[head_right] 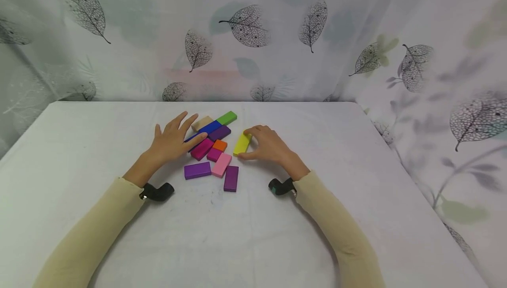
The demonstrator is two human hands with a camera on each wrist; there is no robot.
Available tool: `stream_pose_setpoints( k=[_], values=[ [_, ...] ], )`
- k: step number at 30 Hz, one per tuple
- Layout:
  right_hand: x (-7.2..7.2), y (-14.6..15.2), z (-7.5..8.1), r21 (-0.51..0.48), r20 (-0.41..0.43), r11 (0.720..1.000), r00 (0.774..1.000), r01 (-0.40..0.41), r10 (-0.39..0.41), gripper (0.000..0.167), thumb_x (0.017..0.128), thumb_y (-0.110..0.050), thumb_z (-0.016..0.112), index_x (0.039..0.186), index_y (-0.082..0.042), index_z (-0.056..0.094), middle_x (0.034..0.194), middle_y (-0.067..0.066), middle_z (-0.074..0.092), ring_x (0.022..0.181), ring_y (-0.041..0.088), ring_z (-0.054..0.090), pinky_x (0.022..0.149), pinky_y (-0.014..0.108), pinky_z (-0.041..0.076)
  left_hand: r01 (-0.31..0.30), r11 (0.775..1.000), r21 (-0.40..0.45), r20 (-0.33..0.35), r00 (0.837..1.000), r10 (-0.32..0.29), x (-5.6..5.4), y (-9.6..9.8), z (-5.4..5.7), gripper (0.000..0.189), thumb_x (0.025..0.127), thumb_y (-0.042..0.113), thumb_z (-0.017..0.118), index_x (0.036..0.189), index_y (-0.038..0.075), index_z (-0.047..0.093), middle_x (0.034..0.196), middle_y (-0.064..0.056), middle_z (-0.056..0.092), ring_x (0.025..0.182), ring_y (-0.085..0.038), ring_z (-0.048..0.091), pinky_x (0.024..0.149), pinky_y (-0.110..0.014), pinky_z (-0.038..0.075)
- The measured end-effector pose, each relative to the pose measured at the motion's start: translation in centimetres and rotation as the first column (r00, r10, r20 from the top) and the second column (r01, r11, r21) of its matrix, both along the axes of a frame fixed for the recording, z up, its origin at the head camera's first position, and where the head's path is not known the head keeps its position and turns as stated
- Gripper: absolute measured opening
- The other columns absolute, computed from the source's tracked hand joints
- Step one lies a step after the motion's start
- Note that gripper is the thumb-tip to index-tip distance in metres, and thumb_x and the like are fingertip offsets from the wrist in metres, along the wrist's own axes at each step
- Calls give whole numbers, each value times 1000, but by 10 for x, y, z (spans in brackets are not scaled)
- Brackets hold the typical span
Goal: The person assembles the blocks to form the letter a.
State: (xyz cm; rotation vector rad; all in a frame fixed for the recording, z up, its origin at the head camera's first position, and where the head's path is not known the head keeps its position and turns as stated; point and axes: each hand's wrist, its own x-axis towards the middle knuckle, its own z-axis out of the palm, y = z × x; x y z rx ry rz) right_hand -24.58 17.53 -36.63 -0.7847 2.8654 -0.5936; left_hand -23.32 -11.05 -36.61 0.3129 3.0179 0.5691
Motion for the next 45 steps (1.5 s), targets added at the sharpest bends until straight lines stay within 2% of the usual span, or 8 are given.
stream_pose_setpoints(
  k=[15, 21, 27, 32, 38, 41, 45],
  values=[
    [4, 21, 0, -74, 32, 996, 998, -44, 47, 65, 78, -38, 79, 131, -7, 59, 142, 16, 50, 133, 35, 40, 110, 58, 29, 16, 1000, 16, -5, 1000, -15, 0, -1, 0, 80, 93, 64, 40, 157, 21, 17, 163, -14, 10, 147, -42, 13, 110, -70, -3],
    [6, 31, 1, -111, 56, 991, 996, -68, 75, 62, 78, -33, 80, 131, -7, 59, 143, 19, 47, 134, 37, 39, 110, 59, 28, 61, 997, 37, -68, 996, -59, -2, 1, -1, 78, 95, 59, 44, 156, 17, 21, 162, -14, 15, 147, -39, 14, 115, -63, 6],
    [6, 38, 0, -134, 76, 986, 991, -98, 109, 62, 79, -29, 80, 132, -7, 58, 145, 20, 44, 136, 38, 36, 110, 59, 28, 103, 992, 73, -125, 988, -94, -2, 2, 0, 74, 96, 54, 47, 155, 15, 26, 160, -15, 21, 146, -37, 19, 115, -60, 15],
    [7, 42, 1, -156, 113, 982, 986, -105, 123, 61, 80, -27, 79, 134, -8, 57, 149, 19, 41, 139, 37, 32, 112, 60, 25, 139, 987, 81, -166, 978, -124, -2, 5, 2, 68, 97, 51, 49, 152, 15, 32, 155, -16, 29, 142, -39, 26, 112, -60, 22],
    [6, 45, 0, -185, 147, 977, 980, -109, 137, 60, 81, -25, 78, 135, -10, 56, 152, 17, 37, 143, 36, 28, 114, 60, 21, 207, 977, 47, -211, 958, -193, -4, 13, 5, 61, 95, 45, 57, 145, 13, 45, 144, -17, 43, 133, -37, 37, 106, -57, 31],
    [6, 47, -2, -206, 154, 972, 978, -111, 144, 59, 81, -24, 78, 135, -10, 56, 153, 16, 35, 144, 36, 26, 114, 60, 20, 252, 967, 26, -204, 949, -242, -4, 18, 5, 56, 94, 41, 61, 141, 13, 50, 140, -16, 48, 129, -37, 42, 103, -56, 34],
    [7, 50, -4, -228, 150, 967, 977, -113, 150, 59, 82, -23, 78, 134, -10, 57, 154, 17, 35, 144, 36, 26, 114, 60, 20, 343, 939, 32, -169, 928, -333, -3, 24, 5, 48, 93, 34, 65, 136, 14, 56, 135, -13, 52, 128, -35, 43, 102, -56, 33]
  ],
)
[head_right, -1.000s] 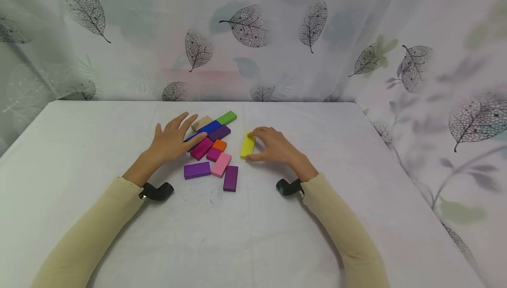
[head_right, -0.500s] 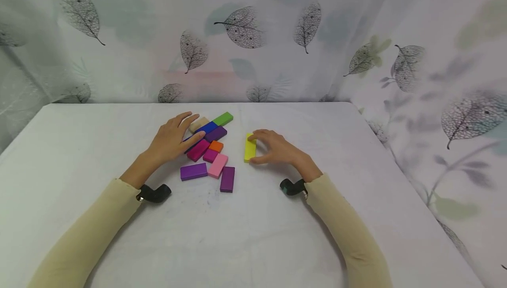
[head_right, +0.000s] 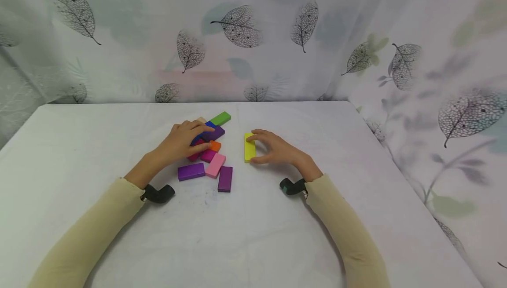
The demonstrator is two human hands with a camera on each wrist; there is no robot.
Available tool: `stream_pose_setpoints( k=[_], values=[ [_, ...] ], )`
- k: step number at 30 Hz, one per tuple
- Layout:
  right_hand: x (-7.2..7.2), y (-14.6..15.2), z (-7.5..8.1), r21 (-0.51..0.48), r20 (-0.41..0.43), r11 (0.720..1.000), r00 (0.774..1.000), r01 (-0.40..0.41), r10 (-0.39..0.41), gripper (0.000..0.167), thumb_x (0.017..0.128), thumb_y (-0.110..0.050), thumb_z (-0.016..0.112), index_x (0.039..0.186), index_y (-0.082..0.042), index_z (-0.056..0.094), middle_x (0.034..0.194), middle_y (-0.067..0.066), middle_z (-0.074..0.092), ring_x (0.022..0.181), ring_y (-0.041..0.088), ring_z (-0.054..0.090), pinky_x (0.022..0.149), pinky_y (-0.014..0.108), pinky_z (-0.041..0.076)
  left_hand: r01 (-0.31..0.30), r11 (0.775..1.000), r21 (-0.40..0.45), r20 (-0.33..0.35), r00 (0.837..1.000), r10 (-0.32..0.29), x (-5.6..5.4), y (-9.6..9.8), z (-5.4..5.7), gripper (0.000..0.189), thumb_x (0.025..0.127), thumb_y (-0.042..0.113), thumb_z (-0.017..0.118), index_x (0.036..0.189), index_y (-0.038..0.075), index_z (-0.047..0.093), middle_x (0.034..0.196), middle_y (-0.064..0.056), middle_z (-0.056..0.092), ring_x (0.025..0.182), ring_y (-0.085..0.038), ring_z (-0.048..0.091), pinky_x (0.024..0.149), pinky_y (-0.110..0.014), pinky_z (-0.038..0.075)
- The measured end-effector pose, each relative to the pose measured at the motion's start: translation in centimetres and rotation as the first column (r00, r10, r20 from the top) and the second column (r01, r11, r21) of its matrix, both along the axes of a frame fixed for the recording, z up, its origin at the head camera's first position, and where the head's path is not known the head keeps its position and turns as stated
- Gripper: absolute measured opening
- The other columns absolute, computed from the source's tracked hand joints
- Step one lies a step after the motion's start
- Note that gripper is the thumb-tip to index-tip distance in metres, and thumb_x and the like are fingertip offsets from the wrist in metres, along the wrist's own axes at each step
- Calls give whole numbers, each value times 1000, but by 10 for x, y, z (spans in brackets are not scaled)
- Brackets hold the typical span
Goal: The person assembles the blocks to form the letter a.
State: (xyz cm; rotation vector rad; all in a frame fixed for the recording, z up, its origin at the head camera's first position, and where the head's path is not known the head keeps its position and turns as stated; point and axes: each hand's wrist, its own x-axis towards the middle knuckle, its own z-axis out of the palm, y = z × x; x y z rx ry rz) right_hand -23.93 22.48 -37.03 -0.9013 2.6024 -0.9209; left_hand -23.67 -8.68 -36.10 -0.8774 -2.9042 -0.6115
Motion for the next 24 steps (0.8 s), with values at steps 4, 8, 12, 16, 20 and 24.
stream_pose_setpoints(
  k=[4, 8, 12, 16, 20, 24],
  values=[
    [0, 2, -2, -23, -1, 1000, 1000, 2, -3, 59, 81, -23, 79, 135, -11, 57, 153, 17, 35, 144, 36, 26, 114, 60, 19, 106, 994, 30, 29, 994, -106, -1, 3, -3, 41, 94, 27, 66, 132, 12, 60, 132, -12, 56, 129, -32, 46, 104, -60, 31],
    [-1, 4, -5, -49, 3, 999, 1000, 3, -3, 59, 82, -22, 79, 135, -12, 57, 154, 15, 34, 144, 34, 26, 114, 59, 19, 180, 983, 48, 38, 983, -182, -3, 3, -7, 35, 95, 19, 64, 128, 9, 63, 129, -12, 60, 126, -30, 51, 107, -62, 30],
    [-2, 4, -10, -72, 8, 997, 1000, -3, 4, 57, 83, -21, 78, 135, -11, 57, 154, 15, 34, 144, 33, 25, 115, 59, 18, 211, 976, 50, 32, 976, -213, -3, 2, -8, 30, 97, 12, 60, 125, 8, 65, 126, -11, 63, 123, -31, 52, 109, -55, 33],
    [-3, 4, -11, -79, 6, 997, 1000, -2, 2, 55, 85, -21, 77, 135, -11, 57, 154, 15, 34, 144, 34, 24, 115, 59, 17, 227, 973, 50, 25, 973, -228, -3, 0, -8, 29, 97, 9, 58, 126, 8, 65, 124, -10, 63, 121, -30, 54, 107, -52, 36],
    [-3, 5, -11, -67, 9, 998, 1000, 9, -8, 55, 85, -22, 76, 136, -12, 56, 155, 14, 33, 145, 34, 23, 115, 60, 16, 236, 971, 46, 52, 970, -238, -5, 1, -7, 31, 98, 10, 57, 129, 7, 62, 126, -10, 63, 121, -29, 55, 106, -47, 40],
    [-4, 6, -11, -59, 15, 998, 1000, 15, -14, 55, 86, -23, 76, 136, -12, 56, 156, 14, 32, 145, 34, 22, 115, 60, 15, 223, 974, 41, 101, 969, -226, -6, 2, -7, 33, 98, 14, 58, 131, 7, 61, 129, -10, 62, 123, -29, 55, 107, -44, 40]
  ],
)
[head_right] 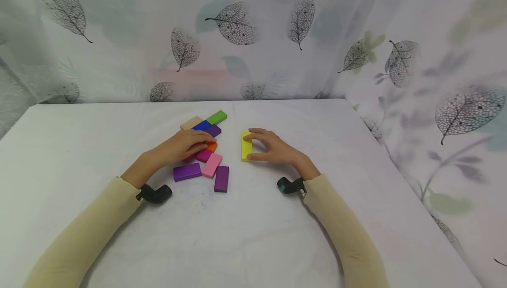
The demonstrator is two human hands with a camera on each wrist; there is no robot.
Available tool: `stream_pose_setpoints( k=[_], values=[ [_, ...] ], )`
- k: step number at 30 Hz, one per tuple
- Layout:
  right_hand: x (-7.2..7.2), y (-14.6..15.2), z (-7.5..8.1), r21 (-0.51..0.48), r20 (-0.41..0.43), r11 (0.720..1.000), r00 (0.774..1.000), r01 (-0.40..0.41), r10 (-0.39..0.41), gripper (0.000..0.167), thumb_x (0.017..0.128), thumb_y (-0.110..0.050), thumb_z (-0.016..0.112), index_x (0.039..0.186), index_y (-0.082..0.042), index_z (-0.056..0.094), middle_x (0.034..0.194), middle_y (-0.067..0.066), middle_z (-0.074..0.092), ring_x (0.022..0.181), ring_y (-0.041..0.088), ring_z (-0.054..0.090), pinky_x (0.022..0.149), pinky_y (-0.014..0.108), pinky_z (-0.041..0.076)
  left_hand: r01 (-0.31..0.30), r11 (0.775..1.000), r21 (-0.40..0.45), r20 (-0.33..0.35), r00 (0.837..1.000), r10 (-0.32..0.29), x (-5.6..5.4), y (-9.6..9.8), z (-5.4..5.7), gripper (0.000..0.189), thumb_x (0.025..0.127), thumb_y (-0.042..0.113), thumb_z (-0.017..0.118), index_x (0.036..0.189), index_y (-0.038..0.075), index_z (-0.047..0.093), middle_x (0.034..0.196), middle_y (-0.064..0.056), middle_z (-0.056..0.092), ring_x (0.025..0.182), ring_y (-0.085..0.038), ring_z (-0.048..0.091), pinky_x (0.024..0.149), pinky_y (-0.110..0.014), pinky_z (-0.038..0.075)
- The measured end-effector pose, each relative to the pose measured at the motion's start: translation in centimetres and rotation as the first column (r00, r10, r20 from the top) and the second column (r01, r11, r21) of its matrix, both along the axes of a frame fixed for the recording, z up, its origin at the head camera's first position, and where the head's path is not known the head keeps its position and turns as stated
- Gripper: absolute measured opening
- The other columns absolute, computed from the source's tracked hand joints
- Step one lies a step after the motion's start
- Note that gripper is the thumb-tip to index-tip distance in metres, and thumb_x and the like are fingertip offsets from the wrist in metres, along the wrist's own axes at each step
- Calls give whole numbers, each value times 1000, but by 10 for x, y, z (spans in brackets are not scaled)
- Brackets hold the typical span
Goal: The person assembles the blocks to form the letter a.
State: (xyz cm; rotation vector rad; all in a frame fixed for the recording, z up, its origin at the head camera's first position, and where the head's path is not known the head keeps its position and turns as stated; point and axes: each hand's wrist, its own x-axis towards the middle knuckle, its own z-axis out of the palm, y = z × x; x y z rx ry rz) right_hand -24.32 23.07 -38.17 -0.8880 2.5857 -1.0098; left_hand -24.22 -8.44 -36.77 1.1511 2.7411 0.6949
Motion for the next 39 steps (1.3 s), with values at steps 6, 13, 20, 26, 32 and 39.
stream_pose_setpoints(
  k=[6, 13, 20, 26, 32, 39],
  values=[
    [-1, 0, -2, -15, 2, 1000, 1000, -1, 1, 55, 86, -19, 75, 137, -11, 55, 156, 15, 32, 145, 34, 22, 115, 60, 16, -20, 1000, -4, 32, 999, 20, 2, 0, 4, 37, 96, 20, 62, 130, 6, 61, 125, -11, 63, 119, -27, 57, 106, -46, 40],
    [0, 2, -3, -22, 12, 1000, 1000, 8, -8, 56, 86, -19, 75, 137, -12, 55, 156, 14, 31, 145, 33, 21, 115, 60, 15, -49, 999, -22, 107, 993, 51, 4, 2, 8, 40, 94, 20, 65, 130, 4, 61, 125, -13, 62, 118, -27, 56, 104, -42, 44],
    [0, 3, -4, -19, 19, 1000, 1000, 10, -10, 56, 87, -21, 75, 138, -13, 55, 157, 12, 31, 146, 33, 20, 115, 61, 14, -107, 992, -63, 168, 979, 116, 5, 8, 13, 43, 91, 23, 69, 129, 3, 61, 126, -14, 62, 118, -27, 55, 105, -42, 43],
    [0, 1, -6, -28, 12, 999, 1000, 17, -16, 55, 87, -19, 74, 138, -13, 54, 157, 11, 31, 146, 31, 20, 116, 58, 14, -107, 989, -99, 125, 985, 119, 6, 11, 16, 44, 90, 25, 71, 127, 3, 63, 118, -12, 63, 105, -24, 57, 96, -39, 48],
    [1, 1, -9, -39, 12, 999, 1000, 5, -5, 52, 91, -19, 70, 139, -11, 53, 157, 12, 29, 146, 33, 19, 116, 58, 14, -110, 983, -145, 38, 992, 117, 7, 12, 10, 44, 92, 31, 69, 127, 6, 64, 114, -9, 62, 99, -21, 57, 91, -36, 51],
    [-1, 4, -7, -49, 5, 999, 1000, -14, 15, 51, 92, -18, 67, 140, -11, 52, 158, 14, 28, 146, 34, 19, 115, 59, 13, -109, 993, -50, 12, 994, 110, 8, 16, 11, 46, 90, 33, 70, 125, 4, 64, 113, -8, 62, 101, -20, 58, 91, -36, 52]
  ],
)
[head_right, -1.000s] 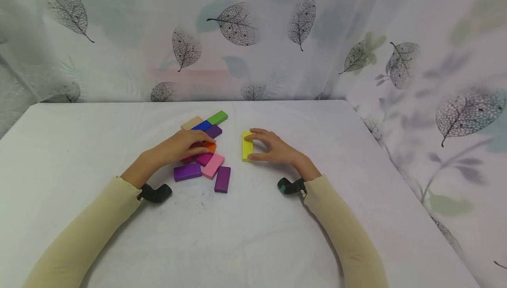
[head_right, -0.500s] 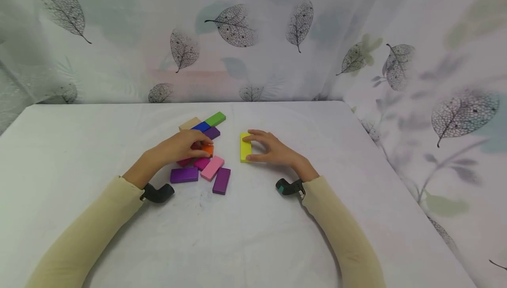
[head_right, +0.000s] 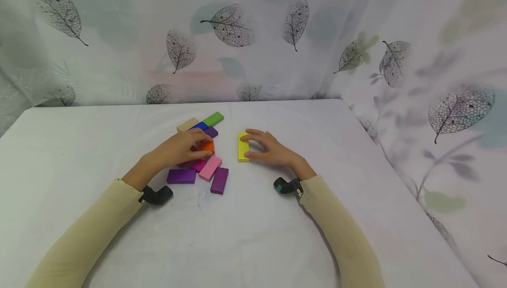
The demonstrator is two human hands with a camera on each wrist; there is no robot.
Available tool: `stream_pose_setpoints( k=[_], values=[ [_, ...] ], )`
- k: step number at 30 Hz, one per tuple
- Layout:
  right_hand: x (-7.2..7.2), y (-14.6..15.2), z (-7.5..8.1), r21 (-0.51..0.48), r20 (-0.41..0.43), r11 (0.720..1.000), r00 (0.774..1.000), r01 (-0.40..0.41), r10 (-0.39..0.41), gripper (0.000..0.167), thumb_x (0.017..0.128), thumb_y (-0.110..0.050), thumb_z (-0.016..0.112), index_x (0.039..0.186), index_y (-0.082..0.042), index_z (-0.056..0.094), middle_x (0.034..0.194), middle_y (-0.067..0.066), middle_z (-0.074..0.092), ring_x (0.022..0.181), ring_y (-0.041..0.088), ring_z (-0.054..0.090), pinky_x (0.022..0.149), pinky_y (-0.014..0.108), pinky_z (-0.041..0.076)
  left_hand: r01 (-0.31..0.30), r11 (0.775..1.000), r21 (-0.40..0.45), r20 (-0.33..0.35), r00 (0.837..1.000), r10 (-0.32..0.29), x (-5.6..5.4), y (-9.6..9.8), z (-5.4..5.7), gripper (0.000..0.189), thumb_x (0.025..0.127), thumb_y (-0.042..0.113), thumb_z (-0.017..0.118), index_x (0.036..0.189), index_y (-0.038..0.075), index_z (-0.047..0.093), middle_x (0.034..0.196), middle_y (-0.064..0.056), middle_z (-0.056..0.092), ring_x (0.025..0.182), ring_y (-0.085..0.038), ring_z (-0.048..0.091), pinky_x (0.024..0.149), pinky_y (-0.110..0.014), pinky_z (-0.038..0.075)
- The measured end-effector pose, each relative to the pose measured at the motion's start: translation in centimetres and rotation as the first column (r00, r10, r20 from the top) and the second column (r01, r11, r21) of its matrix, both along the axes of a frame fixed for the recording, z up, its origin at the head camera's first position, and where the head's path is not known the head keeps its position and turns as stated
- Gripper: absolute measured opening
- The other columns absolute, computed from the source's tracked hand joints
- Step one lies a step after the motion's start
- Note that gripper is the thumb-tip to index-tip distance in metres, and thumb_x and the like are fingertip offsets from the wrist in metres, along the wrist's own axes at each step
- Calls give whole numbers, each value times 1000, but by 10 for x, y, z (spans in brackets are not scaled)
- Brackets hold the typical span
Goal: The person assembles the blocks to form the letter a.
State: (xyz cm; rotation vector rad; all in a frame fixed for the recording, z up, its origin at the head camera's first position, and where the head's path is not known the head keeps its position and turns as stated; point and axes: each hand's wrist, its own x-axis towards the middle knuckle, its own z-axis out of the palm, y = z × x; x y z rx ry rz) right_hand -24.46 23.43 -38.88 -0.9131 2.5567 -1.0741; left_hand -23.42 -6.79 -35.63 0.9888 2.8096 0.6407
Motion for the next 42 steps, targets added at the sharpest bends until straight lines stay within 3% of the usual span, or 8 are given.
stream_pose_setpoints(
  k=[7, 13, 20, 26, 33, 42],
  values=[
    [-3, 1, -1, 2, -8, 1000, 1000, -13, 13, 51, 93, -16, 67, 140, -10, 51, 158, 15, 27, 146, 33, 18, 115, 59, 11, 15, 999, 46, 51, 999, -18, 5, 6, 5, 47, 91, 31, 69, 130, 6, 60, 121, -9, 59, 107, -21, 58, 91, -35, 52],
    [-5, 0, -2, 7, -2, 1000, 1000, -7, 7, 50, 93, -19, 66, 140, -11, 51, 158, 14, 28, 145, 33, 19, 115, 59, 14, 41, 998, 57, 36, 998, -43, 9, 12, 8, 45, 91, 31, 69, 128, 6, 61, 116, -8, 60, 103, -20, 59, 88, -32, 53],
    [-4, 3, -3, 9, -6, 1000, 1000, 2, -2, 50, 93, -17, 66, 140, -9, 51, 158, 15, 28, 146, 32, 19, 116, 58, 10, 109, 990, 91, 1, 994, -109, 13, 32, 13, 42, 92, 26, 69, 128, 6, 61, 117, -6, 60, 100, -17, 59, 87, -29, 52],
    [-7, 3, -5, -2, -16, 1000, 1000, -23, 23, 50, 93, -17, 66, 140, -9, 51, 157, 15, 29, 147, 31, 20, 117, 57, 5, 145, 985, 90, 38, 988, -148, 23, 49, 16, 42, 92, 28, 69, 127, 6, 62, 117, -6, 60, 100, -16, 59, 85, -25, 53],
    [-6, 3, -4, 1, -24, 999, 999, -36, 36, 50, 93, -16, 65, 140, -9, 51, 157, 15, 29, 147, 31, 19, 116, 57, -2, 178, 984, 25, 46, 983, -179, 28, 64, 13, 41, 92, 30, 69, 126, 8, 64, 115, -6, 61, 96, -15, 60, 82, -22, 52],
    [-2, 2, -2, 38, -26, 999, 999, -27, 28, 51, 95, -20, 64, 143, -11, 48, 159, 13, 26, 148, 31, 17, 117, 56, -4, 188, 982, -9, 111, 976, -186, 32, 72, 1, 41, 92, 29, 68, 127, 7, 63, 111, -3, 59, 89, -13, 55, 82, -22, 51]
  ],
)
